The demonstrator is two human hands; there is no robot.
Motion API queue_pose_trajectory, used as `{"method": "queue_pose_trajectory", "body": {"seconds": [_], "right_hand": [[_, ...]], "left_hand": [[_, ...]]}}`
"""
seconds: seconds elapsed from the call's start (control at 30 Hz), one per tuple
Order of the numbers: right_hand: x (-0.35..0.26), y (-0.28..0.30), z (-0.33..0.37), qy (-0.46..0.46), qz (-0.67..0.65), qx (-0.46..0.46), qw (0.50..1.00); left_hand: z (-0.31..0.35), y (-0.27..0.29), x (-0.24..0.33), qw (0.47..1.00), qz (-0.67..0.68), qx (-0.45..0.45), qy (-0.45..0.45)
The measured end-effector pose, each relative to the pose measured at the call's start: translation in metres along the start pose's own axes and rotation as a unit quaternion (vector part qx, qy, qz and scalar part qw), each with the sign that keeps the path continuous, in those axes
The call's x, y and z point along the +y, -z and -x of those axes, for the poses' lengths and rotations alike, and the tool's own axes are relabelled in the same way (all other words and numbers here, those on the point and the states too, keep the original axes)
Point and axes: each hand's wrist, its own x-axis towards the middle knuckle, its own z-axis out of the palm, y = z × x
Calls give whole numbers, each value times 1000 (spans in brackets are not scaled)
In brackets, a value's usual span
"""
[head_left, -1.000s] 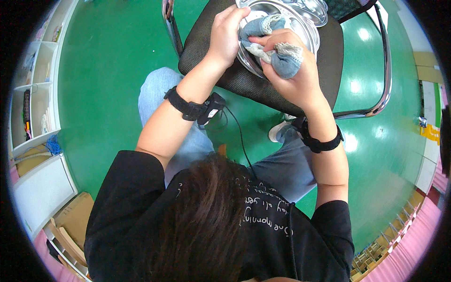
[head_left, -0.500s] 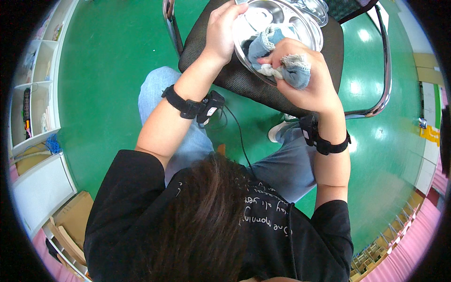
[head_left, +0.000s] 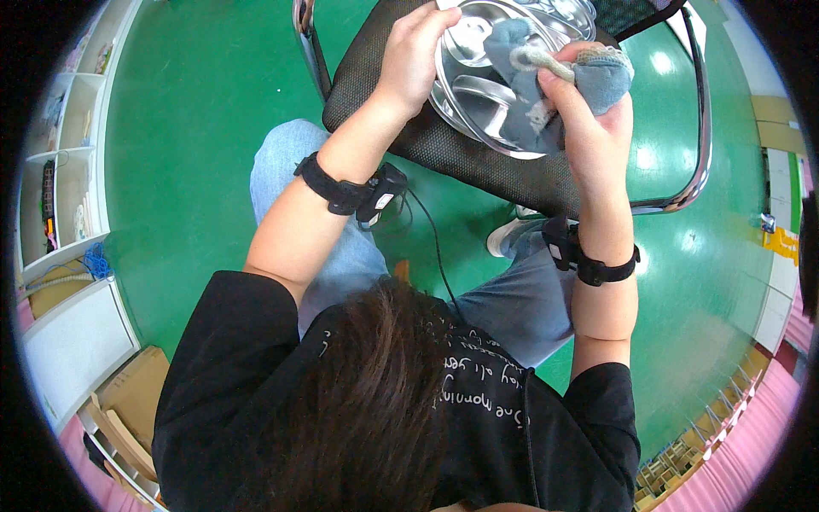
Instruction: The person wipes a small metal bowl and a bear-shaped metal tray with a cloth while sitting, then walks to a counter to swap the bowl for the tray and continues wiping the tray.
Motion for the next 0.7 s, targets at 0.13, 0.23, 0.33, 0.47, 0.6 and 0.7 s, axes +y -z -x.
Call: {"method": "queue_pose_trajectory", "body": {"seconds": [0.13, 0.23, 0.33, 0.47, 0.6, 0.7], "right_hand": [[8, -23, -1, 153, 9, -61, 986], [4, -34, 6, 227, 140, -115, 957], [2, -32, 7, 234, 174, -153, 944], [-12, -28, 9, 230, 234, -215, 920], [-11, -24, 7, 265, 256, -239, 898], [-14, -20, 6, 258, 252, -256, 897]], "left_hand": [[0, 6, -11, 977, -192, -7, -95], [0, 13, -24, 938, -299, -8, -174], [0, 4, -22, 997, -47, 53, -19], [-4, 6, -7, 999, -25, 16, -37], [-5, 4, 0, 998, 54, 28, -9], [-9, 7, 2, 994, 97, 46, 5]]}}
